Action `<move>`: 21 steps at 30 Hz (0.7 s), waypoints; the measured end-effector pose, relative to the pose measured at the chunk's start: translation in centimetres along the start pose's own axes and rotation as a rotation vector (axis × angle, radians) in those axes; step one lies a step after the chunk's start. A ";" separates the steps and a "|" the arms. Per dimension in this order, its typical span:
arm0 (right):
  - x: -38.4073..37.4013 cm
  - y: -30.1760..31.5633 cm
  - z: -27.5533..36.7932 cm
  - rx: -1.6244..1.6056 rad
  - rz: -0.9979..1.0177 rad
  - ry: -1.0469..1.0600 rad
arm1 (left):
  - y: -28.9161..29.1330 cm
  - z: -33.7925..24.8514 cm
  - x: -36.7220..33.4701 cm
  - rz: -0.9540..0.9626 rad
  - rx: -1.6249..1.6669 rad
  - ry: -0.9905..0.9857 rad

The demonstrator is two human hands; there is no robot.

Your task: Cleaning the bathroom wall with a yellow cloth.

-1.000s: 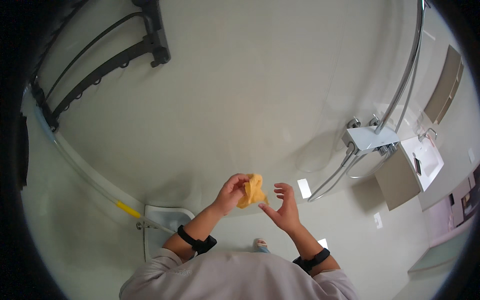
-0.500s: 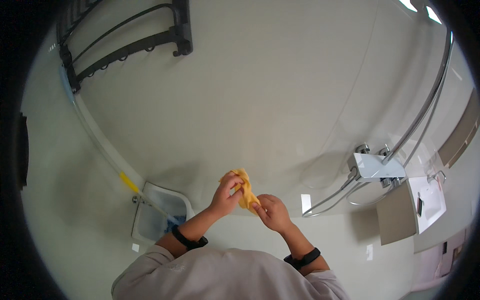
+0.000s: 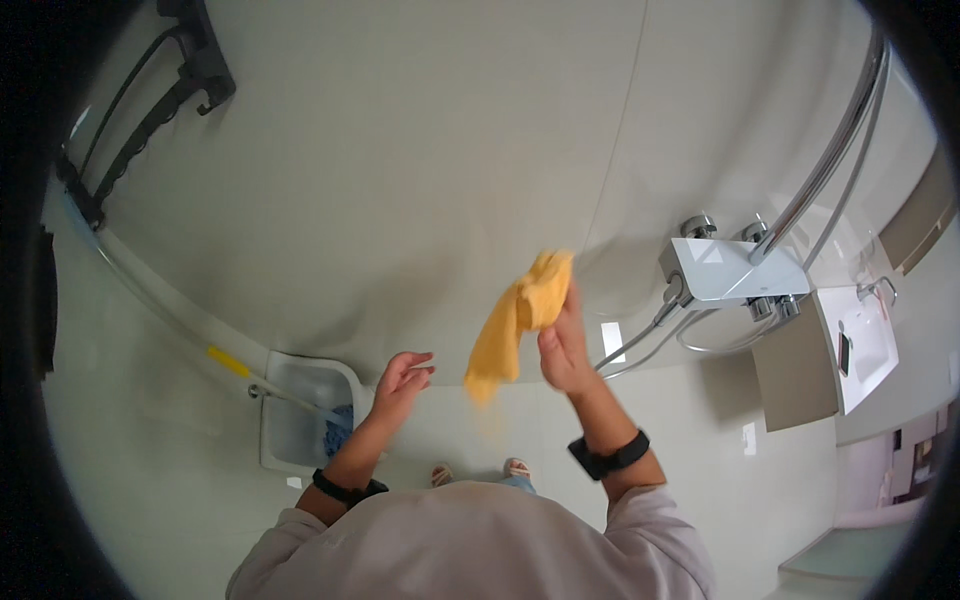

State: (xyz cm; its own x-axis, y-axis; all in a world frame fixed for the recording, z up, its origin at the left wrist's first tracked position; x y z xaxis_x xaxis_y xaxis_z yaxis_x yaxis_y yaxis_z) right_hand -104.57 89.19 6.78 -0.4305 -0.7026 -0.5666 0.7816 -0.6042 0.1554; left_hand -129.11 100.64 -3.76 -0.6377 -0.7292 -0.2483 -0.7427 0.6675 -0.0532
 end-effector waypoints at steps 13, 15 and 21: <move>-23.4 3.8 8.9 1.421 -0.367 0.761 | 5.6 2.0 8.2 -0.204 -0.315 0.191; -22.8 2.6 6.5 1.212 -0.598 0.792 | 5.3 2.5 8.1 -0.223 -0.305 0.210; -14.3 0.3 -5.3 1.190 -0.499 0.598 | 3.3 4.7 6.8 -0.177 -0.238 0.245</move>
State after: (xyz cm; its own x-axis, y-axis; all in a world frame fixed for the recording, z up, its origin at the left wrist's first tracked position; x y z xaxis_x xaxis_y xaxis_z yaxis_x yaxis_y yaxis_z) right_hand -95.78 101.02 10.63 -0.0571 -0.2443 -0.9680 -0.3617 -0.8987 0.2482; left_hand -134.96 98.56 -10.20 -0.5036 -0.8638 -0.0157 -0.8542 0.4951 0.1587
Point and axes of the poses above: each hand's wrist, its own x-axis away from the middle knuckle, its own y-axis out of the back of the hand, z = x × y, the point moved 1 cm from there along -x, towards the middle knuckle, and after that the axes turned 15 degrees about -y, right-handed, at the moved point
